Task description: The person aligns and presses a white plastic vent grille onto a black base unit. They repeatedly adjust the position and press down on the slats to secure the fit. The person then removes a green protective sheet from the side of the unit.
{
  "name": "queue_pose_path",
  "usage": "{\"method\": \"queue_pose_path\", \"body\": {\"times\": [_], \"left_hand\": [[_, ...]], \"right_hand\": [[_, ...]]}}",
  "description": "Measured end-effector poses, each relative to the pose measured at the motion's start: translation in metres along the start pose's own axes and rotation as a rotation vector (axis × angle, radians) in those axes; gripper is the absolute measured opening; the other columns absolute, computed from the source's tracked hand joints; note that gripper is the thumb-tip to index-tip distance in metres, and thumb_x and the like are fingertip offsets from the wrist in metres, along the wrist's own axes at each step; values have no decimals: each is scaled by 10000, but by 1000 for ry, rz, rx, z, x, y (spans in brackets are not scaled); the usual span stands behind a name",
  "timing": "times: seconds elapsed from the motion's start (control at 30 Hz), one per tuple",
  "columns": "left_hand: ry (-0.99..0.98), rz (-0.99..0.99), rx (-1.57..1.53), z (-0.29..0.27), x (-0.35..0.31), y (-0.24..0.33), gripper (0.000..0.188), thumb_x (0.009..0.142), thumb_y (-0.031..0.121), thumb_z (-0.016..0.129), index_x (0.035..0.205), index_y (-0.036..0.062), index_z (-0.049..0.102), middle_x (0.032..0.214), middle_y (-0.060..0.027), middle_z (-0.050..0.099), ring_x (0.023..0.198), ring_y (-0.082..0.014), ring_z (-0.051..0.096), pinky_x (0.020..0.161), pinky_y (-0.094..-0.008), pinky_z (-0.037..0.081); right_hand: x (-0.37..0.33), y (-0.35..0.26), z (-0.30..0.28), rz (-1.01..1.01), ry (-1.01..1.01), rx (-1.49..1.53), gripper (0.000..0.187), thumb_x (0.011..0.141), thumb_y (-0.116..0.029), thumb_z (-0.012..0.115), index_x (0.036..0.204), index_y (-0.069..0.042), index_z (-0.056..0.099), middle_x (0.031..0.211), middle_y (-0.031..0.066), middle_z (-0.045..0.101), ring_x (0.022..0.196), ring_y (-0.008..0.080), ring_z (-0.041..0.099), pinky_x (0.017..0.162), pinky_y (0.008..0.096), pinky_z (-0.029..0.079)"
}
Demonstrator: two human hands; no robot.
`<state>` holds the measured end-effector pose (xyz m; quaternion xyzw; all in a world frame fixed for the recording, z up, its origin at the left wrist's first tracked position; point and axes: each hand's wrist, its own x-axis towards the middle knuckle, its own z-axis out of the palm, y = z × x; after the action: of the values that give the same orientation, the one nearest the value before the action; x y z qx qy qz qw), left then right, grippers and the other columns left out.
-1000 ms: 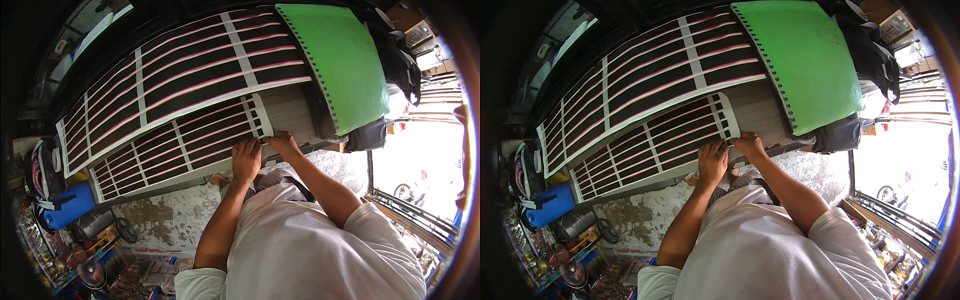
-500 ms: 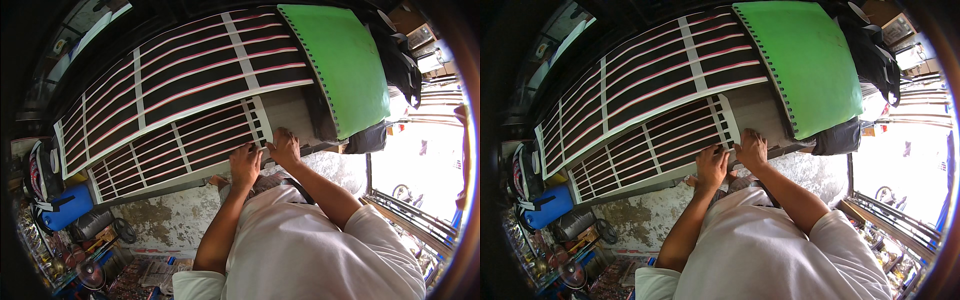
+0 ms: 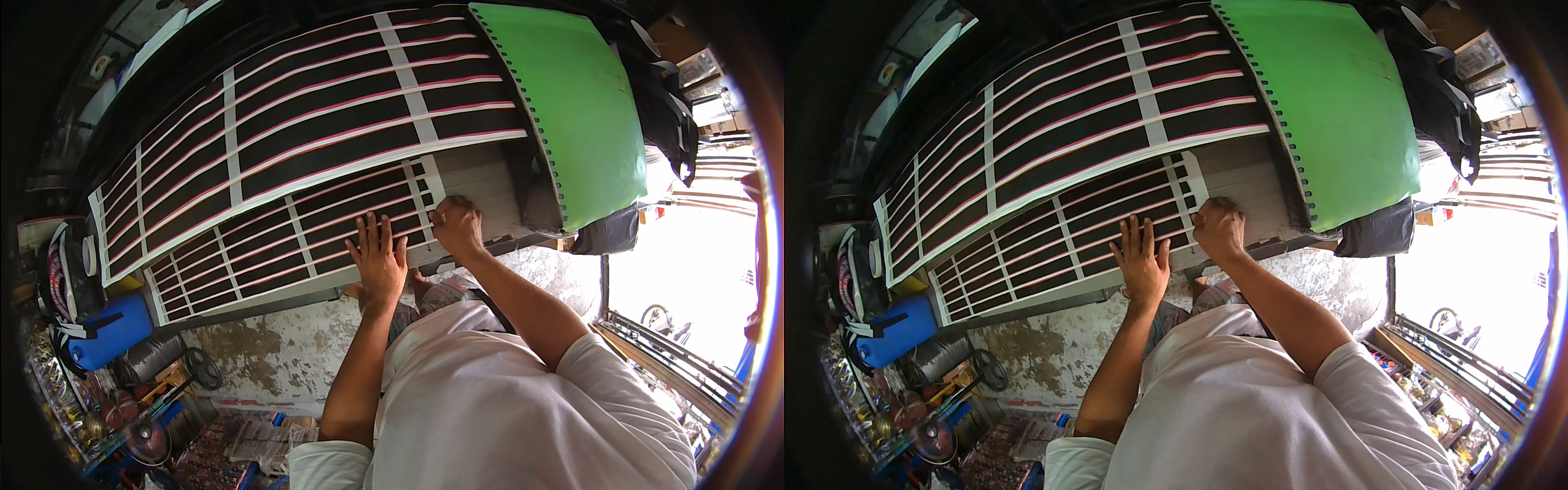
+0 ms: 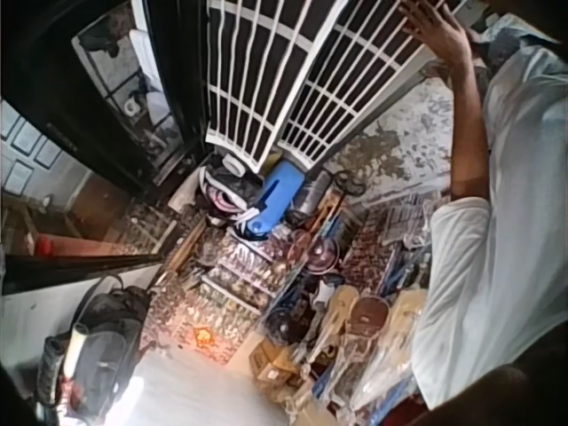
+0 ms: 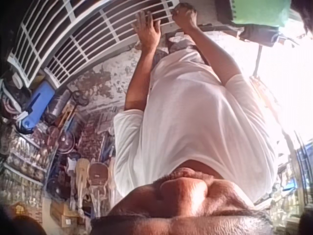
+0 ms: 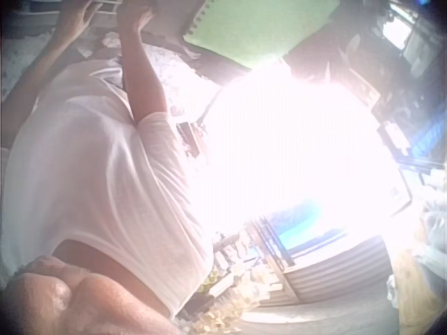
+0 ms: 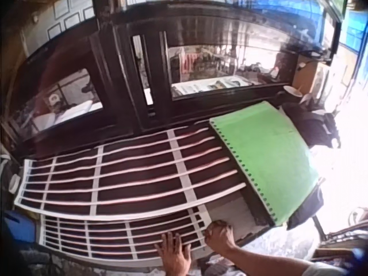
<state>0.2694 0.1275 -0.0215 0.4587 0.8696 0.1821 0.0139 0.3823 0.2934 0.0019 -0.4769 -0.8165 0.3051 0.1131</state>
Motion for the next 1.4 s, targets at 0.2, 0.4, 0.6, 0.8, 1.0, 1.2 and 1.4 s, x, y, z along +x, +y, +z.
{"method": "queue_pose_path", "body": {"times": [0.2, 0.4, 0.6, 0.8, 1.0, 1.2, 1.4], "left_hand": [[-13, 85, -88, 9, -4, 5, 544, 1126, 293, 574, 1647, 180, 471, 1753, -131, 365, 1642, -385, 279, 1247, -767, 206], [-83, 107, -30, 7, -4, 7, 602, 1095, 199, 601, 1672, 237, 435, 1758, -124, 356, 1644, -377, 278, 1244, -782, 200], [-91, 108, -10, 8, -3, 9, 652, 1073, 180, 627, 1684, 250, 411, 1772, -114, 325, 1642, -378, 281, 1240, -790, 206], [-62, 118, -27, 9, -4, 8, 668, 1053, 167, 646, 1678, 237, 422, 1769, -115, 331, 1645, -382, 272, 1237, -795, 210], [-75, 113, -24, 6, -3, 9, 667, 1049, 145, 647, 1673, 235, 431, 1763, -120, 341, 1641, -383, 280, 1231, -803, 213], [-61, 113, -56, 5, -3, 9, 656, 1059, 147, 639, 1674, 236, 429, 1754, -131, 350, 1639, -383, 284, 1231, -802, 213], [-60, 82, -60, 3, -2, 13, 590, 1073, 142, 623, 1642, 206, 482, 1726, -116, 407, 1626, -368, 321, 1238, -785, 216]], "right_hand": [[3, 4, 3, -4, -12, -50, 140, 866, -179, 761, 941, -62, 776, 1083, 157, 754, 1145, 381, 672, 1030, 513, 476], [6, 1, 1, -9, -38, -98, 142, 868, -179, 747, 919, -48, 771, 1063, 169, 751, 1121, 378, 683, 1020, 517, 480], [8, -3, -4, 7, -66, -113, 129, 866, -173, 738, 897, -51, 765, 1031, 173, 745, 1078, 377, 694, 991, 519, 492], [11, -1, -4, 12, -89, -98, 127, 856, -161, 736, 912, -54, 773, 1041, 177, 747, 1065, 379, 702, 987, 524, 499], [10, -4, -7, 26, -130, -121, 134, 845, -157, 745, 931, -57, 771, 1077, 172, 740, 1103, 380, 687, 1004, 538, 485], [6, -1, -3, 15, -95, -85, 141, 860, -121, 751, 984, -62, 721, 1091, 158, 706, 1135, 388, 659, 1003, 536, 454], [-6, 8, -1, -187, 44, -72, 158, 915, -111, 766, 1030, -105, 658, 1050, 116, 672, 1075, 368, 648, 927, 528, 449]]}}
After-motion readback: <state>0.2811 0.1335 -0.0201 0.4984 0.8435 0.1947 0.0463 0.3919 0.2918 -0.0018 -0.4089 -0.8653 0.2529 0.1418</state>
